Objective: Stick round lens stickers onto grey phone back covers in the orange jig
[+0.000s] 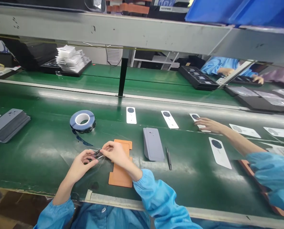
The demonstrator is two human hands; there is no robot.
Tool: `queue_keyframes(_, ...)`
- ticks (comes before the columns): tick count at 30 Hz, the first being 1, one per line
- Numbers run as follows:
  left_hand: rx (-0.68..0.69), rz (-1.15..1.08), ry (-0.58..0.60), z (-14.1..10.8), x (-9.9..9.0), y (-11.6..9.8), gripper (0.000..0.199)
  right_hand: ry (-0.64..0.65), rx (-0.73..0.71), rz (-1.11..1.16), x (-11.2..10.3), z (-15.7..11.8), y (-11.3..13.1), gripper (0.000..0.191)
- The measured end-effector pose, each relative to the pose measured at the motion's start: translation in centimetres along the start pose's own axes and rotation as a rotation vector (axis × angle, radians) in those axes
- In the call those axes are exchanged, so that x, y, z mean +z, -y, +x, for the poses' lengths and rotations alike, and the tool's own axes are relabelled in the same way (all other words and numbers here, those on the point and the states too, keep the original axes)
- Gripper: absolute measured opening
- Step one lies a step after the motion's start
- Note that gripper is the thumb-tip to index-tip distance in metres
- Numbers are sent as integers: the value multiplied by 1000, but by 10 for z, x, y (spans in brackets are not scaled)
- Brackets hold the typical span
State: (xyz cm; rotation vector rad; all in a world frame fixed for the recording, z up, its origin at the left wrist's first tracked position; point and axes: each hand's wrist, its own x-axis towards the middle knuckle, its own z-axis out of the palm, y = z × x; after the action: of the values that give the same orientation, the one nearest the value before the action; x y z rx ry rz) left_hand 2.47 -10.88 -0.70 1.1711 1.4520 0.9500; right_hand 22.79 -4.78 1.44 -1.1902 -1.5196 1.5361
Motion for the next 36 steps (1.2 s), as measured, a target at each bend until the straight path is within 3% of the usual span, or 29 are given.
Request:
queue_keyframes(3, 105, 87, -248, -6, 8, -5, 38, -115, 29, 0, -33, -14, -7, 27)
queue_keyframes(5, 210, 73, -328, -10, 18, -13, 38, -182, 26, -94, -56, -24, -12, 26)
queue_keyframes(8, 269, 60, -214, -13, 41, -27, 26, -209, 15, -226, -82, -32, -17, 24)
queue_keyframes(12, 149, 78, 43, 6, 74, -36, 13, -220, 36, -364, -95, -30, -26, 19)
queue_keyframes(15, 90, 93, 24, 31, 89, -30, 11, -220, 24, -411, -97, -28, -33, 18)
queue_keyframes(20, 57, 190, 11, 57, 95, -20, 13, -198, 7, -412, -101, -28, -40, 20)
queue_keyframes(36, 66, 206, 55, 64, 99, -16, 21, -143, 0, -359, -111, -24, -43, 19)
